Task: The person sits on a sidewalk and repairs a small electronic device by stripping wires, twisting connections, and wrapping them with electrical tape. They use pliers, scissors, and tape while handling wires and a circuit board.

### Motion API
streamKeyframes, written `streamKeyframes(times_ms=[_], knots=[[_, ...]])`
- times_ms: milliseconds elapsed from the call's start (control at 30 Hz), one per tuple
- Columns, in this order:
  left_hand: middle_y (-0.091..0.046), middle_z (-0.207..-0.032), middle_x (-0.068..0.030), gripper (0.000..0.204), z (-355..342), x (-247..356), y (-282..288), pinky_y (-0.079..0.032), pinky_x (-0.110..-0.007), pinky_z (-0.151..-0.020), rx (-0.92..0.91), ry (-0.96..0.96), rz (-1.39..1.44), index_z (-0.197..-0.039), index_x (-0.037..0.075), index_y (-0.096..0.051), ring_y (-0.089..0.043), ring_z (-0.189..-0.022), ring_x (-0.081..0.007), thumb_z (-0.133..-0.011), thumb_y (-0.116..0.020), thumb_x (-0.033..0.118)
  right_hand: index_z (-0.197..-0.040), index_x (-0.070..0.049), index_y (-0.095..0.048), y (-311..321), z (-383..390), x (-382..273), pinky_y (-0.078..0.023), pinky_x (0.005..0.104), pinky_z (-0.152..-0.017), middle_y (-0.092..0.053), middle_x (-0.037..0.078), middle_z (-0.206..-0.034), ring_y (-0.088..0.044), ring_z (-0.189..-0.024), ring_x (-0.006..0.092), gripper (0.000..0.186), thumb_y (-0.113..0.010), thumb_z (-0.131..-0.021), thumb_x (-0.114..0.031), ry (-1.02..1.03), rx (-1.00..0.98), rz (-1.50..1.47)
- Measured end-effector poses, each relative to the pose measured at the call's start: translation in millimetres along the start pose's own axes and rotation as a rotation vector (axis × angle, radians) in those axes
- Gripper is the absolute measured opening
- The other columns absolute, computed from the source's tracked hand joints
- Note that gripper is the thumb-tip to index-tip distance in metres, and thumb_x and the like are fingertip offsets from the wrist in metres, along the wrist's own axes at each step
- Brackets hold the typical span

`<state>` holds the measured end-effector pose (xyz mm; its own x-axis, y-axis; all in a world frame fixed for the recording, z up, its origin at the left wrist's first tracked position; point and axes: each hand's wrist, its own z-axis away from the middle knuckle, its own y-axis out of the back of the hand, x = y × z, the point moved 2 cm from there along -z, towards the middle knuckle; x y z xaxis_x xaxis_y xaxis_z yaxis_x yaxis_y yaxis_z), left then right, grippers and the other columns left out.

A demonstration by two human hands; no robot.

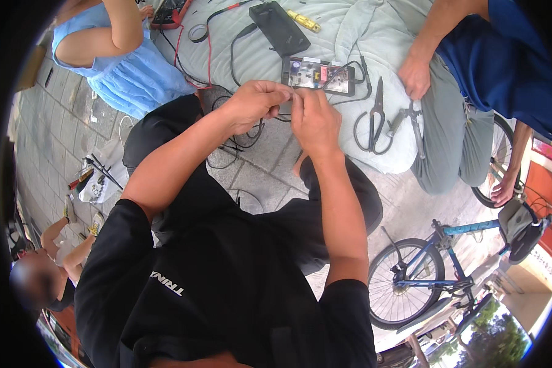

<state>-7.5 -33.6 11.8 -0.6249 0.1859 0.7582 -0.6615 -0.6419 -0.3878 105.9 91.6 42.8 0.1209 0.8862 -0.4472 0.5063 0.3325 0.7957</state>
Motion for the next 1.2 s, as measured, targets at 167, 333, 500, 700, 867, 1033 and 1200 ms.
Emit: streamKeyframes(times_ms=[167,333,500,700,867,1033,1200], knots=[[-0.07,-0.093,-0.0012,0.022,1,-6,-2,-0.048,-0.024,-0.063,0.038,-0.051,-0.021,-0.114,-0.002,-0.074,-0.057,-0.071,-0.0087,-0.102,-0.068,0.015,-0.1,-0.009,-0.072,-6,12,-6,-0.053,0.042,-0.058,-0.065,0.008,-0.083,-0.066,-0.065,0.0311,0.006,-0.073,-0.095,-0.012,-0.091,0.058,-0.024],[-0.07,-0.096,-0.0012,0.024,3,-3,-5,-0.048,-0.023,-0.065,0.07,-0.075,-0.104,-0.117,-0.003,-0.074,-0.054,-0.073,-0.0078,-0.104,-0.066,0.016,-0.103,-0.009,-0.074,-2,9,-6,-0.052,0.0382,-0.056,-0.066,0.008,-0.084,-0.065,-0.064,0.0286,0.009,-0.074,-0.094,-0.01,0.023,0.055,0.044],[-0.07,-0.094,-0.0012,0.023,3,1,-7,-0.048,-0.023,-0.065,0.09,-0.074,-0.152,-0.118,-0.003,-0.074,-0.055,-0.074,-0.0076,-0.104,-0.065,0.014,-0.103,-0.007,-0.075,-1,7,-5,-0.054,0.0383,-0.058,-0.067,0.007,-0.082,-0.068,-0.066,0.0279,0.014,-0.075,-0.089,-0.007,0.089,0.056,0.064],[-0.071,-0.094,-0.0017,0.024,3,-2,-7,-0.049,-0.024,-0.067,0.088,-0.086,-0.181,-0.118,-0.003,-0.074,-0.056,-0.075,-0.0083,-0.104,-0.065,0.014,-0.1,-0.008,-0.075,3,5,-5,-0.053,0.0381,-0.057,-0.065,0.006,-0.082,-0.066,-0.064,0.0274,0.011,-0.075,-0.09,-0.008,0.142,0.061,0.08],[-0.072,-0.097,-0.0025,0.024,3,2,-3,-0.051,-0.025,-0.068,0.094,-0.084,-0.218,-0.119,-0.003,-0.074,-0.057,-0.075,-0.009,-0.103,-0.065,0.013,-0.097,-0.009,-0.073,5,-4,-7,-0.052,0.0388,-0.056,-0.063,0.006,-0.08,-0.065,-0.063,0.0277,0.007,-0.075,-0.091,-0.011,0.171,0.014,0.09],[-0.072,-0.096,-0.0024,0.024,2,5,-8,-0.05,-0.024,-0.069,0.092,-0.063,-0.303,-0.119,-0.003,-0.074,-0.058,-0.075,-0.0088,-0.103,-0.065,0.013,-0.094,-0.009,-0.072,11,-5,-3,-0.054,0.0414,-0.057,-0.063,0.008,-0.079,-0.067,-0.064,0.0303,0.007,-0.072,-0.093,-0.016,0.111,-0.112,0.114],[-0.072,-0.091,-0.0011,0.023,-5,-4,-7,-0.05,-0.025,-0.065,0.101,-0.151,-0.355,-0.118,-0.003,-0.074,-0.059,-0.072,-0.0075,-0.102,-0.065,0.012,-0.091,-0.002,-0.07,10,-6,-3,-0.057,0.0491,-0.067,-0.07,0.016,-0.087,-0.071,-0.073,0.0378,0.02,-0.065,-0.097,-0.021,-0.124,-0.21,0.07]])
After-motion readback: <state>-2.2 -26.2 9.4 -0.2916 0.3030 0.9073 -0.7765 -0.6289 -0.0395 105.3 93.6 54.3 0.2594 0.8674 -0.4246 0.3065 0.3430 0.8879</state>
